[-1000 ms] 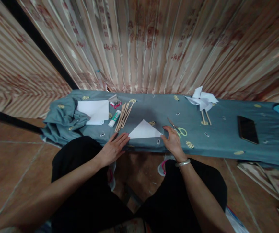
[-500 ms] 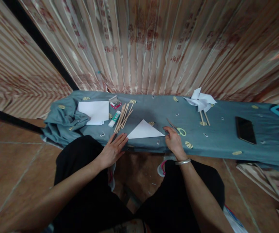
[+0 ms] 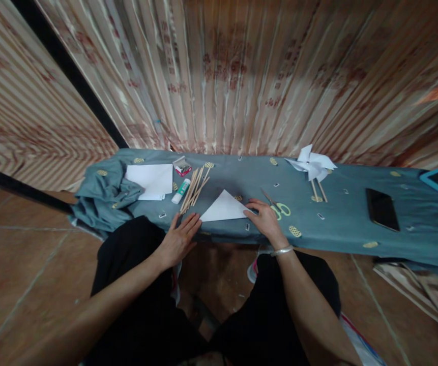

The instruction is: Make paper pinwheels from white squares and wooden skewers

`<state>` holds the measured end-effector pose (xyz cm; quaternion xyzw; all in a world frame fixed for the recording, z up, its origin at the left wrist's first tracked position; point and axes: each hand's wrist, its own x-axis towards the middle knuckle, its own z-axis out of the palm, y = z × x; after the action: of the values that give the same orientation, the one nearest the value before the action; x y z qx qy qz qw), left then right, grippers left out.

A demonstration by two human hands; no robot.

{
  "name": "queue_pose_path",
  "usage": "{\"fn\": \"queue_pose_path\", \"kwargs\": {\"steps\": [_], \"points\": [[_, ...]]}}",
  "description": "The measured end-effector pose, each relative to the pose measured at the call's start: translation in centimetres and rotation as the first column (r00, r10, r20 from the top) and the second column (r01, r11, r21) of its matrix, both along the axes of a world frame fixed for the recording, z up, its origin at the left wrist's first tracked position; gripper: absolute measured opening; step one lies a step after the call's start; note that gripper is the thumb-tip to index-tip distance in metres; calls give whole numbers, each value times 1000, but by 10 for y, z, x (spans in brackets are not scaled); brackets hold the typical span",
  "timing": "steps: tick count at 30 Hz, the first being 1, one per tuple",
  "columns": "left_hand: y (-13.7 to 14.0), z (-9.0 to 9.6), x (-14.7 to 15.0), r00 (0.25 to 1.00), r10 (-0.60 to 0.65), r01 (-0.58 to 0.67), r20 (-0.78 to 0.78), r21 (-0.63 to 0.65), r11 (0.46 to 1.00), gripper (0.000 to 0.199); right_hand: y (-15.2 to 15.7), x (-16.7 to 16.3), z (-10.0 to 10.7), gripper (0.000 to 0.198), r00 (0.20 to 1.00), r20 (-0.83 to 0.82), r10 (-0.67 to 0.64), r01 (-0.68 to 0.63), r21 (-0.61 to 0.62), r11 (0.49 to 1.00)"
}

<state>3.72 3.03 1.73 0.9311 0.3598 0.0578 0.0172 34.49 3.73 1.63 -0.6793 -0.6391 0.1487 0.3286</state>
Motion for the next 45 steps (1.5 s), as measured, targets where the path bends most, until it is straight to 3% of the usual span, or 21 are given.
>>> {"fn": "queue_pose_path", "kwargs": {"steps": [5, 10, 15, 23, 26, 28, 30, 31, 33, 35, 37, 40, 45], "points": [[1, -2, -1, 1000, 2, -3, 24, 19, 1000, 57, 4, -5, 5, 26, 997, -73, 10, -7, 38, 999], [0, -2, 0, 1000, 3, -3, 31, 17, 1000, 58, 6, -9, 9, 15, 991, -123, 51, -52, -1, 999], [-1, 2, 1, 1000, 13, -13, 17, 2, 1000, 58, 14, -7, 2, 7, 936, -352, -17, -6, -64, 998], [0, -2, -2, 999, 12, -14, 52, 36, 999, 56, 19, 7, 1, 20, 880, -474, -9, -18, -53, 998], [3, -4, -1, 986, 16, -15, 165, -5, 1000, 48, 20, 13, 8, 25, 870, -491, -27, 30, -2, 1000], [7, -2, 6, 939, 80, -38, 335, -132, 991, 44, 20, 13, 14, 28, 859, -511, -37, 78, 60, 995], [16, 6, 20, 812, 266, -61, 520, -377, 924, 49, 21, 9, 19, 28, 850, -526, -28, 111, 127, 986], [21, 11, 30, 708, 411, -54, 574, -536, 842, 54, 21, 6, 21, 27, 847, -531, -18, 117, 153, 981], [36, 25, 51, 484, 682, 92, 549, -806, 584, 58, 21, -1, 25, 24, 844, -536, 0, 115, 181, 977], [52, 40, 72, 333, 847, 296, 414, -899, 323, 57, 20, -6, 28, 23, 846, -533, 13, 104, 188, 977], [68, 52, 88, 268, 911, 412, 312, -893, 184, 58, 20, -10, 30, 22, 860, -510, 34, 71, 185, 980], [88, 59, 100, 249, 934, 508, 255, -856, 99, 58, 19, -14, 33, 21, 880, -469, 78, 9, 180, 984], [107, 56, 101, 141, 965, 576, 220, -811, 100, 24, 19, -18, 38, 23, 889, -444, 116, -41, 175, 984]]}}
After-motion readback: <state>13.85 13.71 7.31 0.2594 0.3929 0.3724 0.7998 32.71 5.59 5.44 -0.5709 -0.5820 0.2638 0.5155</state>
